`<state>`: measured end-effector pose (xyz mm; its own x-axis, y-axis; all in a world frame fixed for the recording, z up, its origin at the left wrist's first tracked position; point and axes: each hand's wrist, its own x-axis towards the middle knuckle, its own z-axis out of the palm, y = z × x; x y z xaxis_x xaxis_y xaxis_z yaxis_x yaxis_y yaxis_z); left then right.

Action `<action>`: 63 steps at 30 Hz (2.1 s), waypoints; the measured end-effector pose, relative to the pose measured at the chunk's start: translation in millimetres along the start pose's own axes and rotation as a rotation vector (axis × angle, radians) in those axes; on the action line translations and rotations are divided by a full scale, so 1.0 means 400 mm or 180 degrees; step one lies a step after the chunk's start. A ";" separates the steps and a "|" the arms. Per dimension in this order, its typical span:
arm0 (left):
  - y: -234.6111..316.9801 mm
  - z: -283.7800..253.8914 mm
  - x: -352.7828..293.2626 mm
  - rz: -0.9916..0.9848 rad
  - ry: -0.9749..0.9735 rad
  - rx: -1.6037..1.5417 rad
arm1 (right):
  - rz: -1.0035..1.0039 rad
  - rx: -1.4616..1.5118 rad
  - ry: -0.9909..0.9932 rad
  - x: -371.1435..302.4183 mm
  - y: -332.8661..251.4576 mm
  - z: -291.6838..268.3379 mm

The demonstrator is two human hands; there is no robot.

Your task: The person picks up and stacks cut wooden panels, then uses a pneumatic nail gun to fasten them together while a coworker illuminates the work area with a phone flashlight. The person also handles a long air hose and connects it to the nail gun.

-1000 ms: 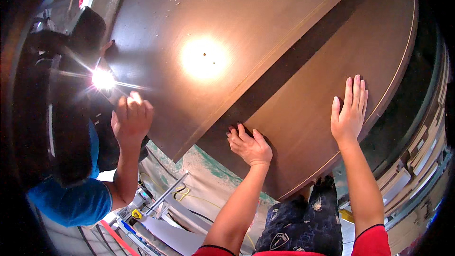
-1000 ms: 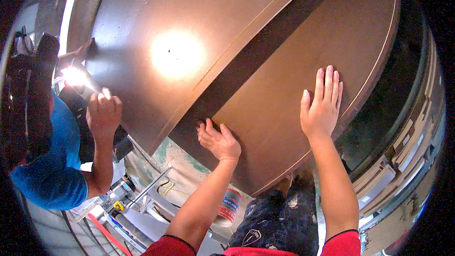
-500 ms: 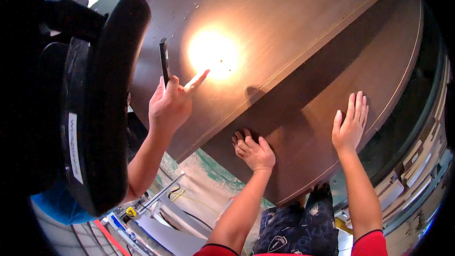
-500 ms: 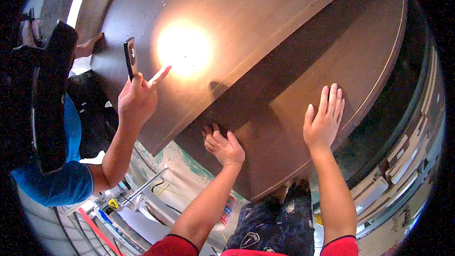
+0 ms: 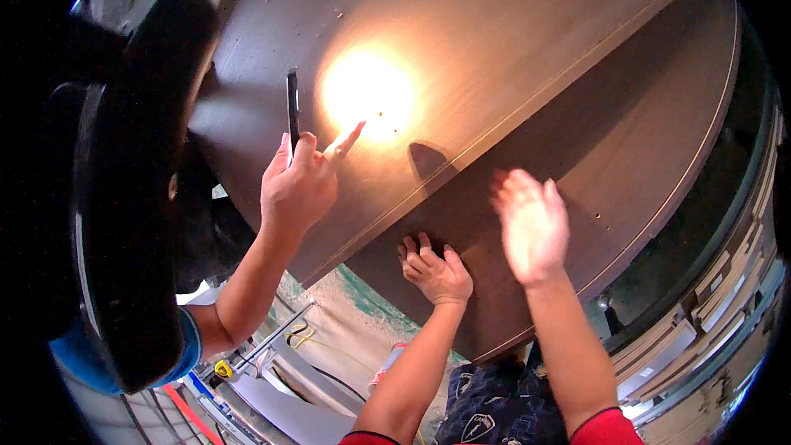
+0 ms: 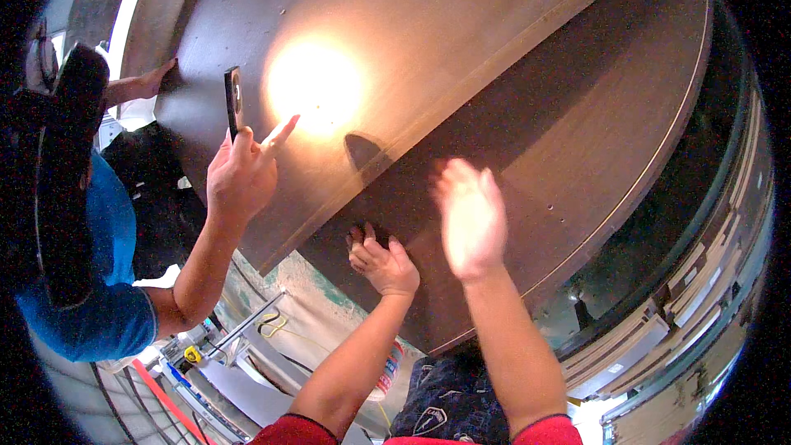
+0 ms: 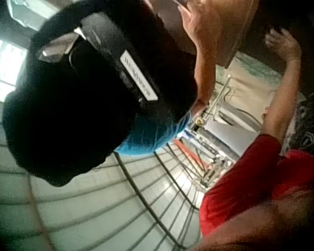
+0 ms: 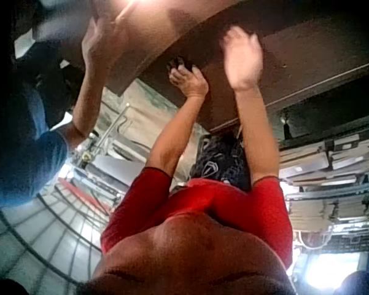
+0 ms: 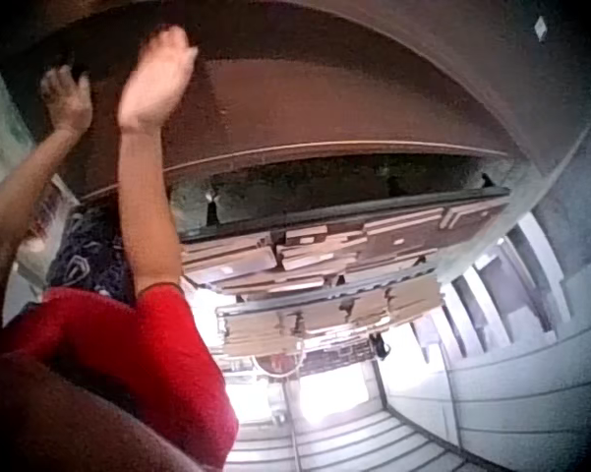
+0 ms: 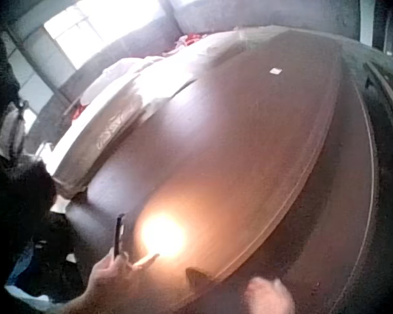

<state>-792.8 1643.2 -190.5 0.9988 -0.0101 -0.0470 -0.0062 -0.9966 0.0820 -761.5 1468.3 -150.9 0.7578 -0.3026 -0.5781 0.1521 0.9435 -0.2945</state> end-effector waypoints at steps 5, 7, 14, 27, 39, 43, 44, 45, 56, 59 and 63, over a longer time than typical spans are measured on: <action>0.005 0.006 -0.001 0.0046 0.0018 -0.0076 | 0.1225 0.1950 -0.0342 0.141 0.097 0.115; 0.006 0.007 -0.001 0.0034 0.0040 -0.0054 | 0.1294 0.2138 -0.0545 0.177 0.120 0.114; -0.001 0.016 -0.006 -0.0018 -0.0115 -0.0152 | 0.1443 0.1676 -0.0889 0.278 0.181 0.081; -0.001 0.021 -0.015 0.0108 0.0044 -0.0156 | 0.1364 0.1260 -0.0964 0.285 0.186 0.088; -0.010 0.019 -0.011 0.0209 0.0137 -0.0153 | 0.1331 0.1031 -0.0872 0.286 0.188 0.088; -0.005 0.015 -0.005 0.0174 -0.0024 -0.0127 | 0.1469 0.1299 -0.1489 0.305 0.185 0.061; -0.004 0.012 -0.005 0.0149 -0.0046 -0.0098 | 0.1475 0.1229 -0.1269 0.299 0.188 0.057; 0.000 0.014 -0.007 0.0115 -0.0061 -0.0075 | 0.1487 0.1148 -0.1056 0.291 0.190 0.057; -0.018 0.029 0.008 0.0139 0.0052 -0.0085 | 0.1314 0.1311 -0.0910 0.267 0.199 0.057; -0.072 0.107 -0.028 0.0243 -0.0282 0.0086 | 0.0969 0.1428 -0.0631 0.217 0.124 0.092; -0.145 0.072 -0.073 0.0199 0.0215 0.0677 | 0.1050 0.2204 -0.0687 0.112 0.224 0.082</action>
<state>-823.1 1699.0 -222.7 0.9971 -0.0741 0.0189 -0.0711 -0.9890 -0.1295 -693.3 1543.9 -178.4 0.9279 -0.0269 -0.3719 0.2044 0.8709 0.4469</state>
